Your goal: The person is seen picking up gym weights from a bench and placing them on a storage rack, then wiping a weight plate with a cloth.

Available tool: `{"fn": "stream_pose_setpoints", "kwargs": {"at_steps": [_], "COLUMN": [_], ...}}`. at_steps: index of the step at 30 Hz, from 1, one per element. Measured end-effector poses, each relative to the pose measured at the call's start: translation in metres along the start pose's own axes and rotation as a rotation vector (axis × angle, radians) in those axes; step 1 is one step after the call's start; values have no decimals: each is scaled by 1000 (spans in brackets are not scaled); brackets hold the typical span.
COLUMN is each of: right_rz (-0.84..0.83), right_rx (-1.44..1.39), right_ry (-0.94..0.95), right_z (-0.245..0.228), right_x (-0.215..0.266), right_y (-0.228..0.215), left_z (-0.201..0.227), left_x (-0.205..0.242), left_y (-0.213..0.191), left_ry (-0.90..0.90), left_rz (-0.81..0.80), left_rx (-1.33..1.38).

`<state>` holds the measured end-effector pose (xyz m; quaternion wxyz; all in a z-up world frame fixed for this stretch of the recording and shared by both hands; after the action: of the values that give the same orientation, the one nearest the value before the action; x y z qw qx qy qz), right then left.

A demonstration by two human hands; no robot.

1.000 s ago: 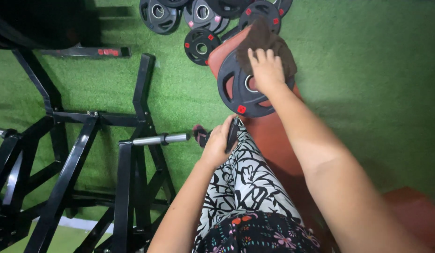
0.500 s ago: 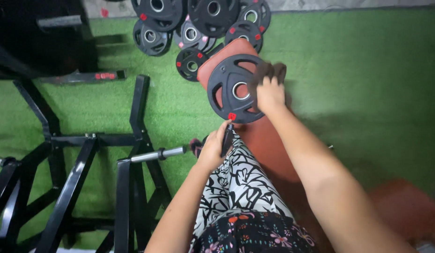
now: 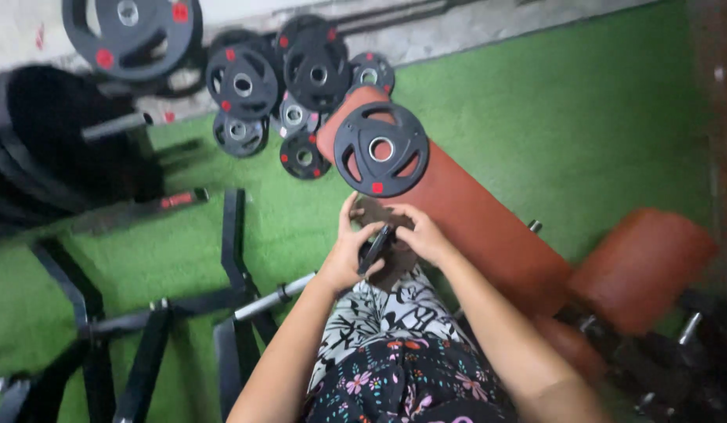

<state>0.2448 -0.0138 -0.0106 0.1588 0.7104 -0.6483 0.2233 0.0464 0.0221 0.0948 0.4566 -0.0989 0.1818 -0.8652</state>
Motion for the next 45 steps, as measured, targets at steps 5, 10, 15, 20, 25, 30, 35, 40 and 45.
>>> {"fn": "stream_pose_setpoints", "kwargs": {"at_steps": [5, 10, 15, 20, 25, 30, 35, 40, 45], "right_rz": [119, 229, 710, 401, 369, 443, 337, 320, 385], "right_rx": [-15, 111, 379, 37, 65, 175, -13, -240, -197], "right_ry": [-233, -332, -482, -255, -188, -292, -219, -192, -188], "right_z": [-10, -29, -62, -56, -28, -32, -25, 38, 115], "right_x": [57, 115, 159, 161, 162, 187, 205, 202, 176], "right_y": [31, 61, 67, 77, 48, -5, -64, -122, -181], "left_z": [13, 40, 50, 56, 69, 68, 115, 115, 92], "left_x": [43, 72, 82, 75, 59, 42, 21, 0, 2], "left_y": [-19, -10, 2, 21, 57, 118, 156, 199, 217], "left_ry": [308, 266, 138, 104, 80, 124, 103, 176, 11], "left_rz": [-112, -372, -238, -123, -126, -104, -112, -206, -117], "left_rx": [-1, -58, -254, -340, -334, -419, -371, -396, -403]}}
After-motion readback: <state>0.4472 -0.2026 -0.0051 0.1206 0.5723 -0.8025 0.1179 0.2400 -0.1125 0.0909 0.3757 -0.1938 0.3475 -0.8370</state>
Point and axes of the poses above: each hand's wrist, its own x-axis away from the middle knuckle, its own y-axis out of the palm, z = x × y, the point moved 4 cm from there along -x, towards the middle knuckle, and after that the axes turned 1 degree about x, right-handed, at the moved point
